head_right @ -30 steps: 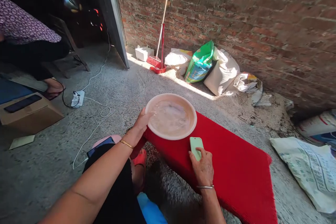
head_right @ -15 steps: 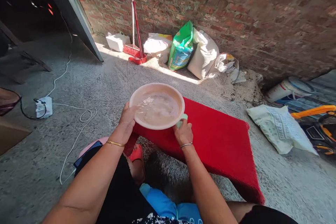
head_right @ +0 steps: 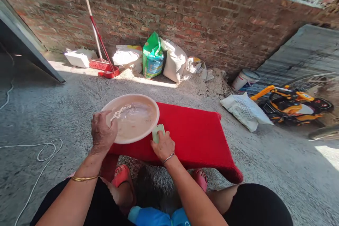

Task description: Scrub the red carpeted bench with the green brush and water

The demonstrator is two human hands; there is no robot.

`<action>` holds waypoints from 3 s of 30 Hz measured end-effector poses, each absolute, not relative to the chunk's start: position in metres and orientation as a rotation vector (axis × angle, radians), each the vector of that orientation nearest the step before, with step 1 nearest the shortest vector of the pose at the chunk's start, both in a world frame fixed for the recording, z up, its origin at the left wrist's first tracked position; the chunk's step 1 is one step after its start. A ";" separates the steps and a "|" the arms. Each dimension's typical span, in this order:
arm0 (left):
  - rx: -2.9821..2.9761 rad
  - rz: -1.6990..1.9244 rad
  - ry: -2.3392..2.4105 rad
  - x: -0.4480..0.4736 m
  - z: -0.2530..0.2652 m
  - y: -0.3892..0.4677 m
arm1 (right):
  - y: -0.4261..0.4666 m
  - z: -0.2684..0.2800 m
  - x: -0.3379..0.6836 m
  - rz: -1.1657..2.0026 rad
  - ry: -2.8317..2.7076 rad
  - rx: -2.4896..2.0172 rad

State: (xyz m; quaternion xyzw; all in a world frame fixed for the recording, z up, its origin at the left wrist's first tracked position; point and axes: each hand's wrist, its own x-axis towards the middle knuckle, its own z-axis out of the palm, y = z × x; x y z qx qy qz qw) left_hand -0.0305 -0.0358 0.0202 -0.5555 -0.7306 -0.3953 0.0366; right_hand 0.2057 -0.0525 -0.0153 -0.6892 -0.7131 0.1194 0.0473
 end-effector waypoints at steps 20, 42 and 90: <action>-2.871 -0.062 -1.914 0.030 0.021 -0.039 | -0.092 -0.007 0.466 0.110 -1.318 -2.655; -2.767 0.093 -1.949 0.038 0.017 -0.035 | -0.156 -0.006 0.519 0.086 -1.299 -2.793; -2.814 -0.009 -2.090 0.043 0.031 -0.037 | -0.195 -0.019 0.513 -0.029 -1.746 -2.735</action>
